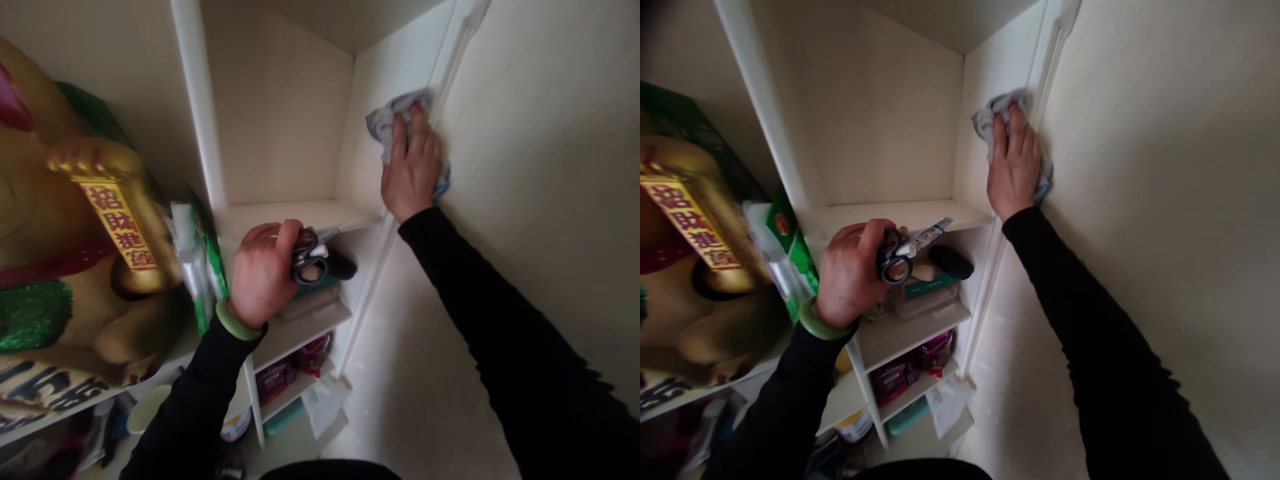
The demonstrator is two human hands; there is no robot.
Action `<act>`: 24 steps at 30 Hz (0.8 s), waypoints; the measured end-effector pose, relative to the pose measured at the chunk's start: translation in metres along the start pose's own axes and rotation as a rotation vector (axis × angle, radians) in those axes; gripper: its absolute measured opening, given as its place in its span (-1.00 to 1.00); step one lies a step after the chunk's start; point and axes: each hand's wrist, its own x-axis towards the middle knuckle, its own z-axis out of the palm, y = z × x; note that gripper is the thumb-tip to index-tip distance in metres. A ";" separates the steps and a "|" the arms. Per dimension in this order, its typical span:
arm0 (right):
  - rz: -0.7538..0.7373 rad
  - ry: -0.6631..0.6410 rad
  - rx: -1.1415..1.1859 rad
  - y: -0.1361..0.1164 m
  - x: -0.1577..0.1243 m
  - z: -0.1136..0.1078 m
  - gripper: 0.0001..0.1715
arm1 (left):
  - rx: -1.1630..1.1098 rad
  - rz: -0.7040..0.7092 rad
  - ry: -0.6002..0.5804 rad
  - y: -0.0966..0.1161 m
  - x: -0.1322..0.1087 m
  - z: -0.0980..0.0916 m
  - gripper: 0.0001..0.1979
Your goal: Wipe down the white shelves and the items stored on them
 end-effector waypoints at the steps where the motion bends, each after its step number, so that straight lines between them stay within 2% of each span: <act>1: 0.009 -0.030 0.013 -0.001 -0.023 0.007 -0.21 | -0.003 -0.007 -0.006 0.000 0.000 0.000 -0.65; 4: 0.009 -0.091 0.016 -0.008 -0.086 0.023 -0.18 | -0.015 -0.025 -0.019 0.000 0.001 -0.002 -0.65; 6: 0.021 -0.110 0.043 -0.013 -0.117 0.029 -0.16 | -0.015 -0.026 -0.022 0.001 0.002 -0.002 -0.65; 10: 0.165 -0.109 0.150 -0.019 -0.150 0.026 -0.19 | 0.008 -0.032 -0.011 0.002 0.003 -0.003 -0.68; 13: 0.179 -0.144 0.278 -0.009 -0.162 0.009 -0.27 | 0.019 -0.024 -0.006 0.002 0.003 -0.004 -0.66; 16: 0.157 -0.211 0.417 0.007 -0.163 -0.014 -0.42 | 0.036 -0.024 -0.023 0.002 0.004 -0.006 -0.66; 17: 0.163 -0.167 0.412 0.011 -0.158 -0.020 -0.44 | 0.041 -0.025 -0.028 0.002 0.004 -0.006 -0.66; 19: 0.177 0.019 0.308 0.013 -0.140 -0.025 -0.39 | 0.045 -0.026 -0.031 0.003 0.004 -0.006 -0.67; 21: 0.161 0.160 0.186 0.009 -0.117 -0.019 -0.28 | 0.042 -0.024 -0.020 0.003 0.003 -0.006 -0.68; 24: 0.135 0.132 0.158 -0.002 -0.083 0.006 -0.09 | 0.033 -0.010 -0.008 0.002 0.003 -0.006 -0.69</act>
